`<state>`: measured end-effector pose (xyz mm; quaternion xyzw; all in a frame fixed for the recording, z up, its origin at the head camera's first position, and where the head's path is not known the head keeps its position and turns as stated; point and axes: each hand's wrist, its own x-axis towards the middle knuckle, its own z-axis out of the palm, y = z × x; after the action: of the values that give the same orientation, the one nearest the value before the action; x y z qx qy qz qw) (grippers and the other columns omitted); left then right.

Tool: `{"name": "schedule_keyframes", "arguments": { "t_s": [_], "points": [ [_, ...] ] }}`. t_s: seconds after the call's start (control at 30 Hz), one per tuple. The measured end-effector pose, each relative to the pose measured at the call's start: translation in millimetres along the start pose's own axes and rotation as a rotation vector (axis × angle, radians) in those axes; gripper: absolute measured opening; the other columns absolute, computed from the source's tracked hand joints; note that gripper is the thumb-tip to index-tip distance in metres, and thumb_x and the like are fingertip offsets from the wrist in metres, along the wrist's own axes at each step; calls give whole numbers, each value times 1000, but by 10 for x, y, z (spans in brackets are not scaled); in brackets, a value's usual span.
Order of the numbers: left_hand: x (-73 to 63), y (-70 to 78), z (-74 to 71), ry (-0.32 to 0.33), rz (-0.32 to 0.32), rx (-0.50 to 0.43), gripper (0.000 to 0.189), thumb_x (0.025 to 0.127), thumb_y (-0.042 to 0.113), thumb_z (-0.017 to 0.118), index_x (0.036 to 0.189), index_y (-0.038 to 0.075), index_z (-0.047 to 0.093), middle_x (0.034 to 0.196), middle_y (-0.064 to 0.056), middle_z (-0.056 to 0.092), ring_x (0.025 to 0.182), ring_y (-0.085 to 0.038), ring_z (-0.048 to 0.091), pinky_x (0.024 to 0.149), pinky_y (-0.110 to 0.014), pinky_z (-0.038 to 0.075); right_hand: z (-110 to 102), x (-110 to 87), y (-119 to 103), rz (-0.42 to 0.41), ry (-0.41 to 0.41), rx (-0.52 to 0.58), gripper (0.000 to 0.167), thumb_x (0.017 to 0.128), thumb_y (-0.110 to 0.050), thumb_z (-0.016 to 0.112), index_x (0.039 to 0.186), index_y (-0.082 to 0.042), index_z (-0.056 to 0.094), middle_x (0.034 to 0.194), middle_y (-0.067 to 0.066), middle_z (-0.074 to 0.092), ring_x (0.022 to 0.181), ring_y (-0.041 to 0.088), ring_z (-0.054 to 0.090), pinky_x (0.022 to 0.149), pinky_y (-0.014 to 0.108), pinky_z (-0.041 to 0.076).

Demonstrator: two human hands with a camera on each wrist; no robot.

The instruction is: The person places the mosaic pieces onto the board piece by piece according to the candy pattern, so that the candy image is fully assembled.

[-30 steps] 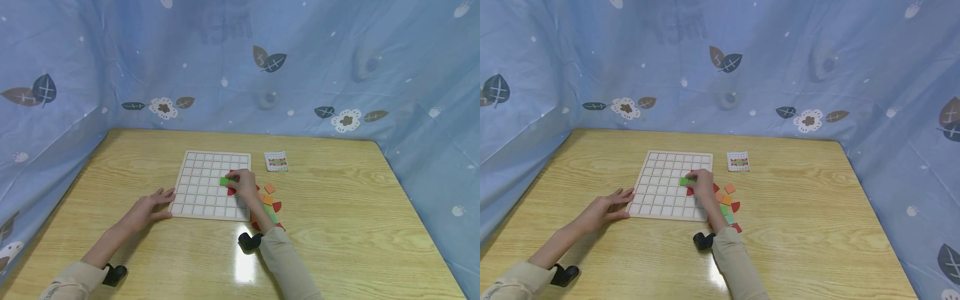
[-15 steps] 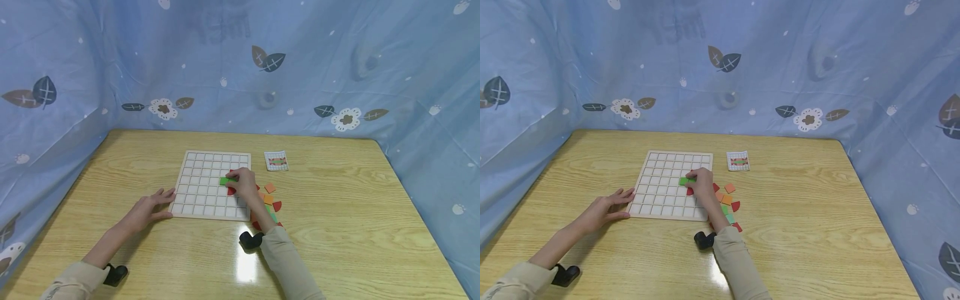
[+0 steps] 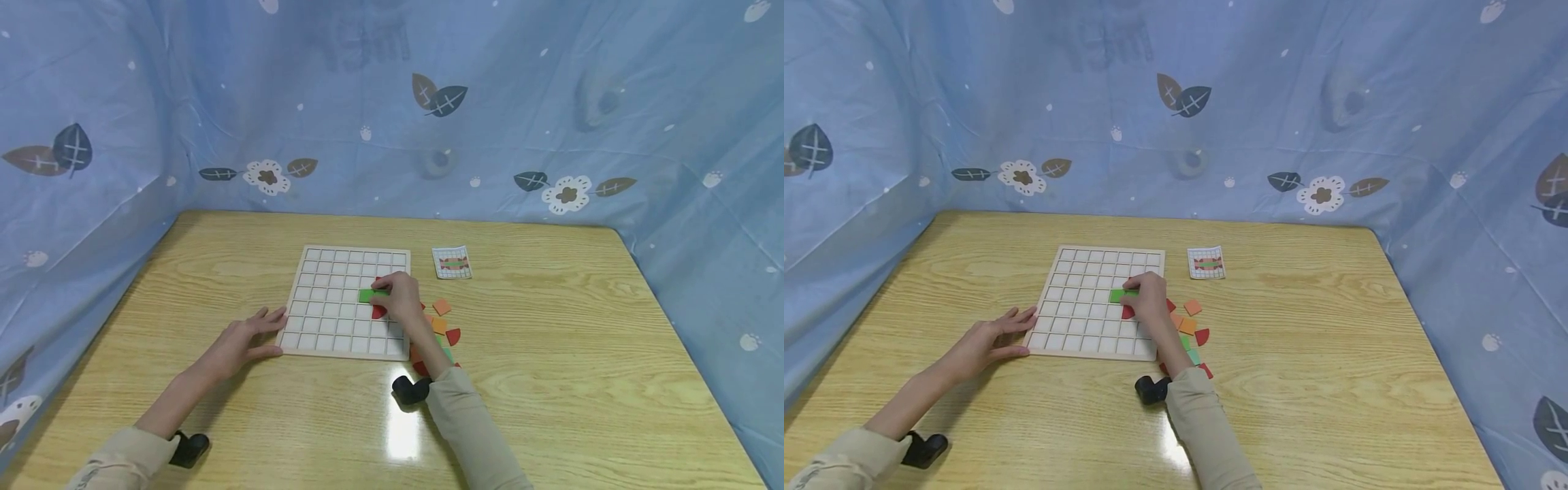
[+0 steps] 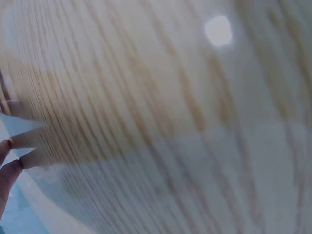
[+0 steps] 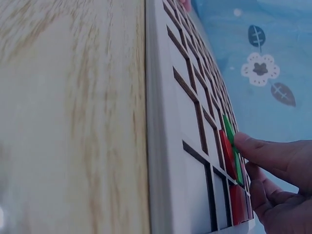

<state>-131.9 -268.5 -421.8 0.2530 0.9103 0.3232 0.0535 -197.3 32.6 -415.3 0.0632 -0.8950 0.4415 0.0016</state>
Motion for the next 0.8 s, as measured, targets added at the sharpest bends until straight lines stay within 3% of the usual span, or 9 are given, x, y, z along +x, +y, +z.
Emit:
{"name": "schedule_keyframes", "arguments": {
  "t_s": [0.3,0.6,0.8],
  "points": [
    [5,1,-8,-4,-10,-2,62,81,18,75,132,-8,52,140,-25,44,129,-54,31,99,-66,31,31,15,-13,50,-30,-13,14,74,1,80,88,0,77,96,11,64,96,26,58,84,34,48],
    [9,7,-1,3,-6,-3,62,80,18,75,131,-8,53,139,-24,45,129,-55,32,98,-68,31,-182,-81,30,-43,8,62,18,77,-1,78,94,3,75,90,13,71,76,24,58,63,26,44],
    [7,-13,0,5,-1,1,62,80,17,76,131,-9,53,139,-25,45,128,-56,32,97,-68,31,-504,-247,187,81,-16,162,19,84,-3,73,103,0,73,101,14,70,81,24,64,65,26,51]
  ]
}}
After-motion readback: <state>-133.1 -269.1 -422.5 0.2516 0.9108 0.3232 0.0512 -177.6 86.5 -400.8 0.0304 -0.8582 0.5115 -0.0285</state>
